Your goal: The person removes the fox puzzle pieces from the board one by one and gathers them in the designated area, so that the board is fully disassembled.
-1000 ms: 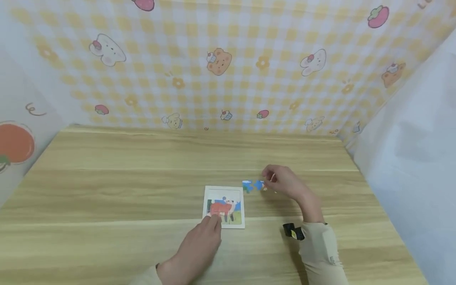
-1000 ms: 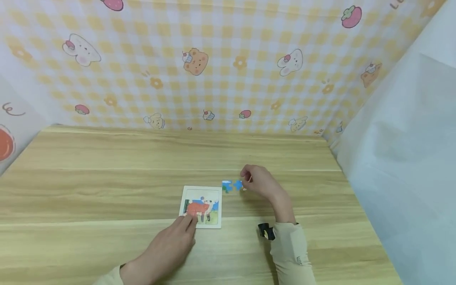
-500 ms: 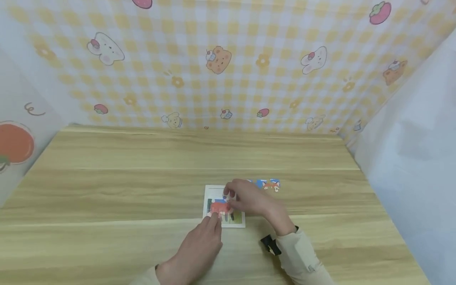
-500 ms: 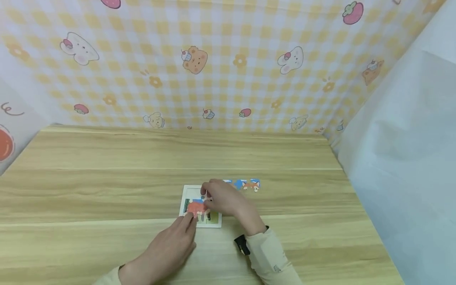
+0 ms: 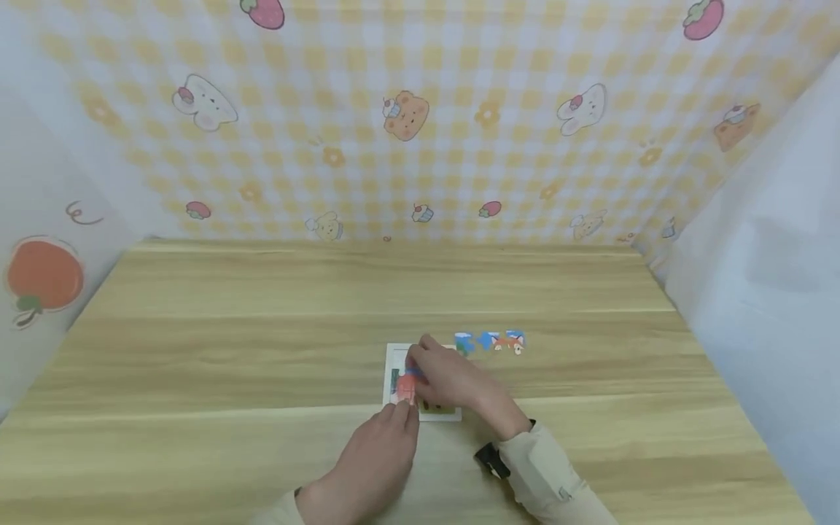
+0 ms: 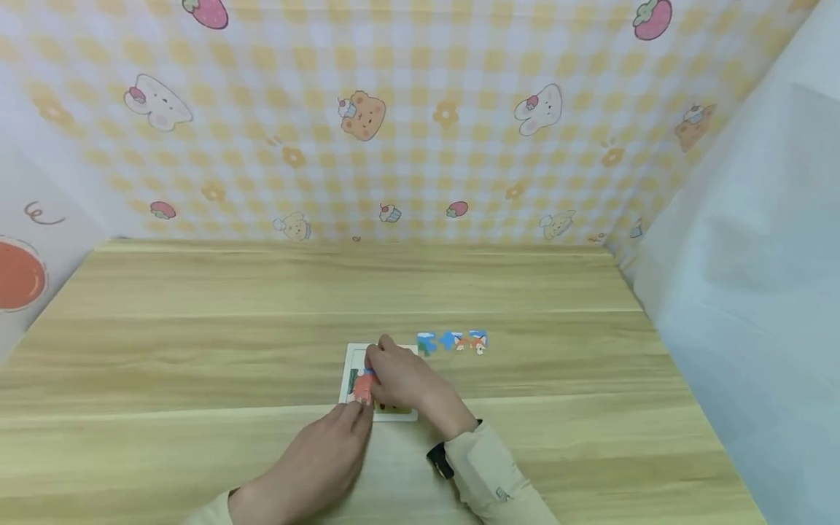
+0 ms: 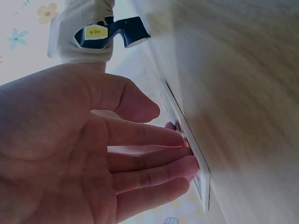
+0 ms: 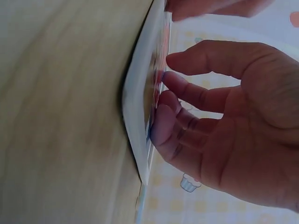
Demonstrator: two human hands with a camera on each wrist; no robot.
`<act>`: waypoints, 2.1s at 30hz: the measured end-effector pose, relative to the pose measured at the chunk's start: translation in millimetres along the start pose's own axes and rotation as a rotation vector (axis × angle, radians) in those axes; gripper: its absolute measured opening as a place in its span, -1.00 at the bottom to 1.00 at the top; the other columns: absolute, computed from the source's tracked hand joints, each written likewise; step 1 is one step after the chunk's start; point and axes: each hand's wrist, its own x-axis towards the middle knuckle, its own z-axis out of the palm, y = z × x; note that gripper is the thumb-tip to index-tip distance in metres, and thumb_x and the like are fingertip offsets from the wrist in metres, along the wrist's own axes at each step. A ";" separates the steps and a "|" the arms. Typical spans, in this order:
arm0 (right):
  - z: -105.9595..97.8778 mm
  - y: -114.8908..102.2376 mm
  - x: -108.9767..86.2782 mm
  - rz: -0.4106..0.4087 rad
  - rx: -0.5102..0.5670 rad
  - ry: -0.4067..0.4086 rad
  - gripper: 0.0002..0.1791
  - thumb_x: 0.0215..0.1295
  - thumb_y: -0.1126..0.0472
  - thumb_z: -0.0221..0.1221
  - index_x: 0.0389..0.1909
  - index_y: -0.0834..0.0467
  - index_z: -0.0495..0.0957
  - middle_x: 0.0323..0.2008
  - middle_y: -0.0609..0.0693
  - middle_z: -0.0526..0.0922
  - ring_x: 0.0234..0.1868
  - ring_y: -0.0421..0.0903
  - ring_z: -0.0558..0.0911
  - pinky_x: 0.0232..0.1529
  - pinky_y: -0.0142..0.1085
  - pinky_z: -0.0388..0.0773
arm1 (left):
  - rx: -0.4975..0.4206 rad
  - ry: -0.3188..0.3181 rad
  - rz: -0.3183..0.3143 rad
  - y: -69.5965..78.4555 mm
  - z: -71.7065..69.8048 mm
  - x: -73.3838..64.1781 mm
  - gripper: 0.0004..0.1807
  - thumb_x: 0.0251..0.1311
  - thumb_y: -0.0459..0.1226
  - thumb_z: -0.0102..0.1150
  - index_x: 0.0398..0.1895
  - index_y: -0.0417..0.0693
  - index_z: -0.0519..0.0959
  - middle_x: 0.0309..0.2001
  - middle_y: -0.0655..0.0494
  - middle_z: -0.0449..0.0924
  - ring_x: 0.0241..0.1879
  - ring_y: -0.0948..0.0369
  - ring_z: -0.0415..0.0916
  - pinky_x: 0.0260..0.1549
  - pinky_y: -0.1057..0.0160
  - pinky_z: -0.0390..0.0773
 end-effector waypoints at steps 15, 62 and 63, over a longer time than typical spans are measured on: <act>0.8 -0.6 1.4 -0.001 0.005 -0.010 -0.77 0.10 0.42 0.17 -0.24 0.15 0.40 -0.37 -0.08 0.32 -0.52 -0.18 0.36 -0.54 -0.44 0.36 | 0.013 0.023 -0.007 0.8 1.9 -1.1 -0.80 -0.03 -0.41 0.17 -0.31 -0.37 0.57 -0.46 0.04 0.35 -0.54 0.24 0.23 -0.66 0.41 0.26; -1.4 1.0 5.9 -0.083 0.024 0.032 -0.82 0.07 0.40 0.25 -0.38 0.14 0.44 -0.60 -0.14 0.40 -0.58 -0.25 0.37 -0.56 -0.47 0.37 | 0.110 0.016 -0.003 1.8 2.0 -0.2 -0.86 0.03 -0.33 0.24 -0.35 -0.25 0.63 -0.43 0.06 0.41 -0.57 0.29 0.28 -0.76 0.43 0.16; -1.5 1.0 5.9 -0.086 0.024 0.030 -0.82 0.07 0.39 0.26 -0.38 0.14 0.44 -0.59 -0.14 0.40 -0.57 -0.25 0.37 -0.56 -0.47 0.37 | 0.104 0.012 -0.004 1.6 1.4 -0.3 -0.85 0.03 -0.34 0.23 -0.35 -0.25 0.63 -0.43 0.06 0.41 -0.57 0.29 0.29 -0.75 0.43 0.16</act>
